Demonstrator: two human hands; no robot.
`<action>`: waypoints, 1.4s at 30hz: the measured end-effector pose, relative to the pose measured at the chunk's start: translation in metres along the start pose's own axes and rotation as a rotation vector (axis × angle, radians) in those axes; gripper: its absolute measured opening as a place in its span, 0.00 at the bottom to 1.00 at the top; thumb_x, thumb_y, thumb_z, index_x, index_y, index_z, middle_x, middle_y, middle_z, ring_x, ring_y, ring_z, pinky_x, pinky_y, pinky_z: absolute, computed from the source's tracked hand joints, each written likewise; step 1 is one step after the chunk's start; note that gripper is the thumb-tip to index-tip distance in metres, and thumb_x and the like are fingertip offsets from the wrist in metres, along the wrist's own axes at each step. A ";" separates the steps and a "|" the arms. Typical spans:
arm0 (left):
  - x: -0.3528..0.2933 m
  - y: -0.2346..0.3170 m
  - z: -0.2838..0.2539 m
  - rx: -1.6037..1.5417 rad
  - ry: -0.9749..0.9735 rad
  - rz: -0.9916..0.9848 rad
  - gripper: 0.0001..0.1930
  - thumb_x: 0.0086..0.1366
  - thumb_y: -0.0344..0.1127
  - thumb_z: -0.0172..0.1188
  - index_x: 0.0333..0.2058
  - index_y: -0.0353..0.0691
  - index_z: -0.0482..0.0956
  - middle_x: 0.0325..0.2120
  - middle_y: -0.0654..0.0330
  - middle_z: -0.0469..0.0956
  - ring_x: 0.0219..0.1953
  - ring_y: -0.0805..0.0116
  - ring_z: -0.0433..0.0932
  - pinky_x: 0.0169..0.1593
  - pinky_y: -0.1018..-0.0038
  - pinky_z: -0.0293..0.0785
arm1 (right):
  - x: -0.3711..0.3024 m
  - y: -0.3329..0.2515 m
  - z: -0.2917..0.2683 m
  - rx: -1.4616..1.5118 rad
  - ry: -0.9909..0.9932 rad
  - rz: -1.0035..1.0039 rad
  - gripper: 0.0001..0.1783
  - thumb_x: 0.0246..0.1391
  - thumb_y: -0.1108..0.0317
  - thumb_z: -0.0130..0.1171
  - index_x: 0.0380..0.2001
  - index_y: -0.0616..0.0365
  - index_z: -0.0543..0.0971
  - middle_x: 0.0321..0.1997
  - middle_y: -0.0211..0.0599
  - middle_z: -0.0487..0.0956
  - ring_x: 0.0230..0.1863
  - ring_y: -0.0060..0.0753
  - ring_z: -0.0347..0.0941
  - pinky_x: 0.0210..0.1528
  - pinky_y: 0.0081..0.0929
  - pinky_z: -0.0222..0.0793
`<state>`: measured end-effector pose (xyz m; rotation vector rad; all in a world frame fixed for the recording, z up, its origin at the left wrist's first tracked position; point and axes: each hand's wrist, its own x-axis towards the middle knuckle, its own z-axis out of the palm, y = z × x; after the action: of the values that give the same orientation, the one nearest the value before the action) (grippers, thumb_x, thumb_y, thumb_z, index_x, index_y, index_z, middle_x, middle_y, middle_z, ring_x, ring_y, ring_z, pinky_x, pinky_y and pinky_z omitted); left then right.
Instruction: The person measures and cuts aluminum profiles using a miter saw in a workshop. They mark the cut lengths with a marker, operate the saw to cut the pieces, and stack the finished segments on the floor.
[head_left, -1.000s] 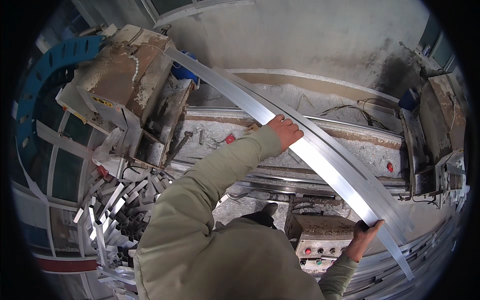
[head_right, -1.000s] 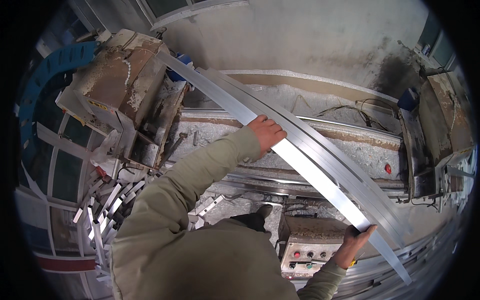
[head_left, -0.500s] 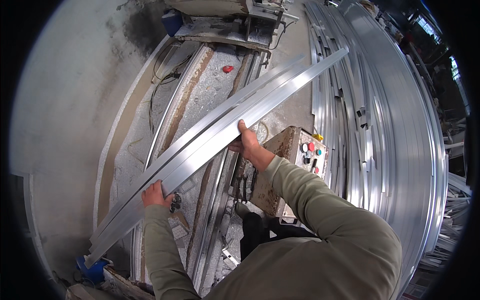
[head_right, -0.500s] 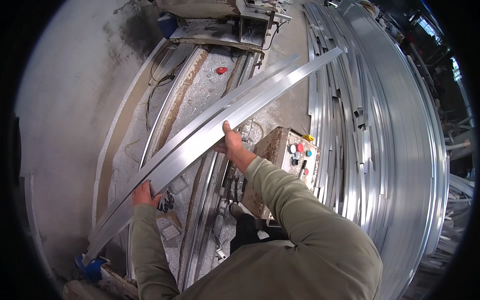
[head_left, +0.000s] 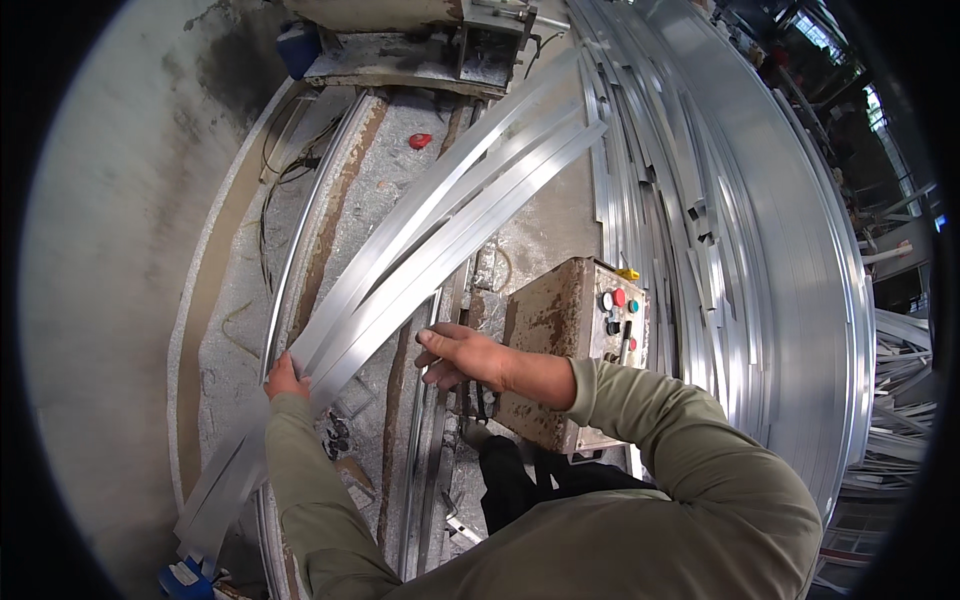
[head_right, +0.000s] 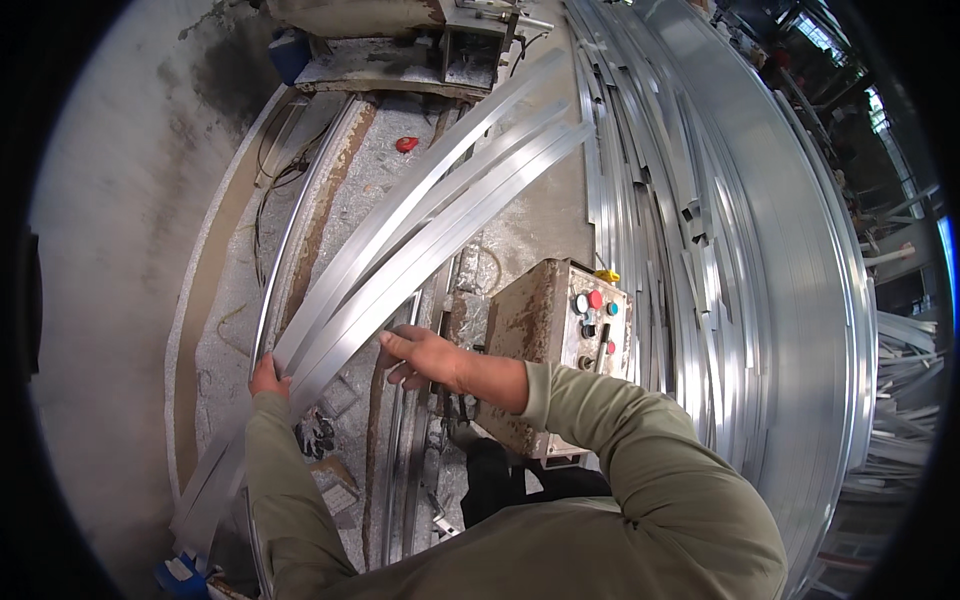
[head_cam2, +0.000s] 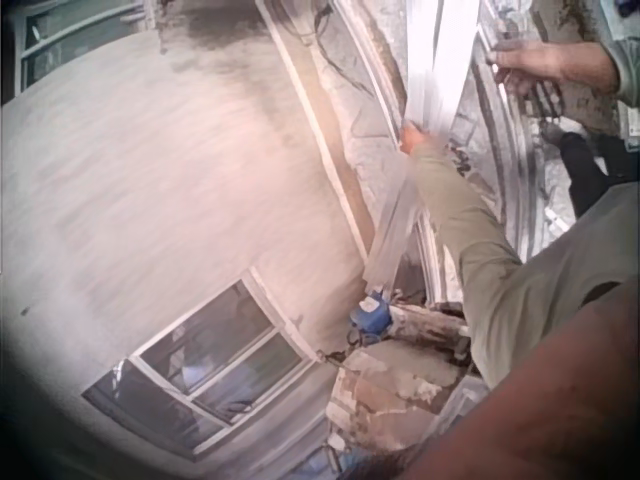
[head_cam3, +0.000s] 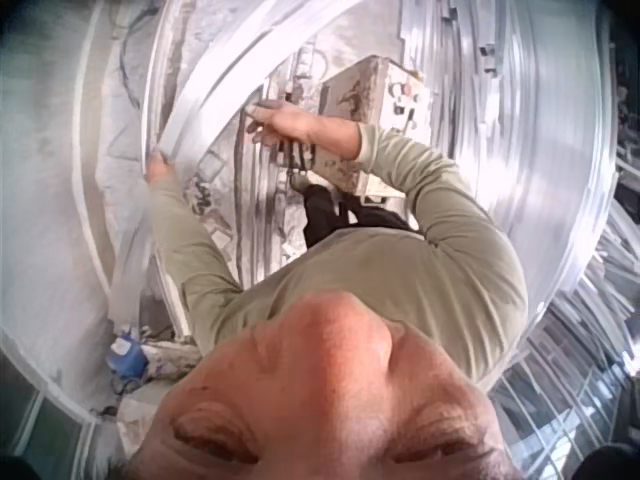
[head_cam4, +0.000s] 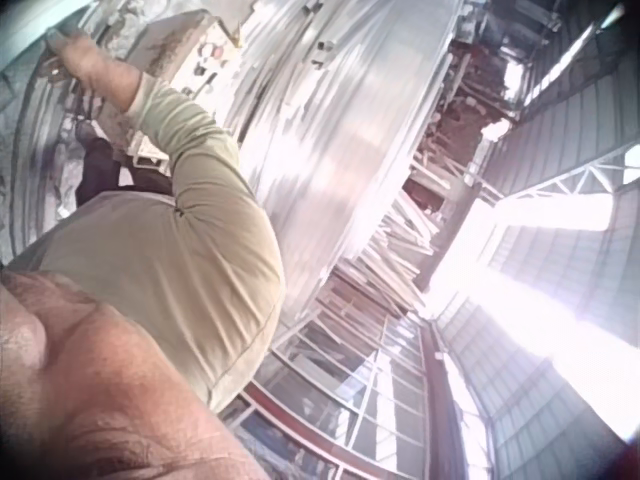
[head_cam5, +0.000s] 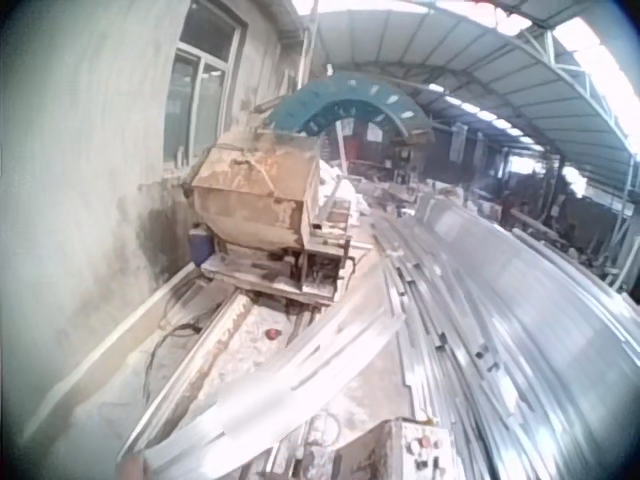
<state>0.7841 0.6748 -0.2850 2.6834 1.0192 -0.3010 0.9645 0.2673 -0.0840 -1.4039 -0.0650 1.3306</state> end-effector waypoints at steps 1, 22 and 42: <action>0.011 0.007 -0.002 0.014 -0.020 -0.001 0.44 0.58 0.37 0.81 0.71 0.52 0.69 0.65 0.61 0.77 0.68 0.53 0.75 0.69 0.34 0.65 | -0.019 0.022 -0.003 -0.002 0.037 -0.013 0.41 0.77 0.37 0.53 0.72 0.63 0.68 0.57 0.46 0.83 0.50 0.36 0.83 0.50 0.36 0.83; 0.051 -0.025 0.055 0.013 -0.043 0.049 0.49 0.55 0.37 0.82 0.75 0.49 0.66 0.71 0.56 0.73 0.73 0.51 0.71 0.74 0.32 0.59 | -0.109 0.157 -0.051 0.157 0.242 0.273 0.34 0.78 0.41 0.54 0.67 0.62 0.75 0.54 0.49 0.86 0.49 0.43 0.86 0.51 0.39 0.83; -0.010 0.053 0.035 0.179 0.182 -0.091 0.56 0.57 0.39 0.82 0.80 0.51 0.57 0.79 0.54 0.60 0.79 0.50 0.60 0.77 0.34 0.53 | -0.151 0.160 -0.048 0.005 0.069 0.115 0.26 0.77 0.47 0.57 0.57 0.62 0.79 0.45 0.38 0.84 0.44 0.29 0.80 0.50 0.34 0.78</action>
<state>0.8088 0.6191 -0.3068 2.8723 1.2235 -0.1753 0.8471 0.0769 -0.1138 -1.4663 0.0656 1.3744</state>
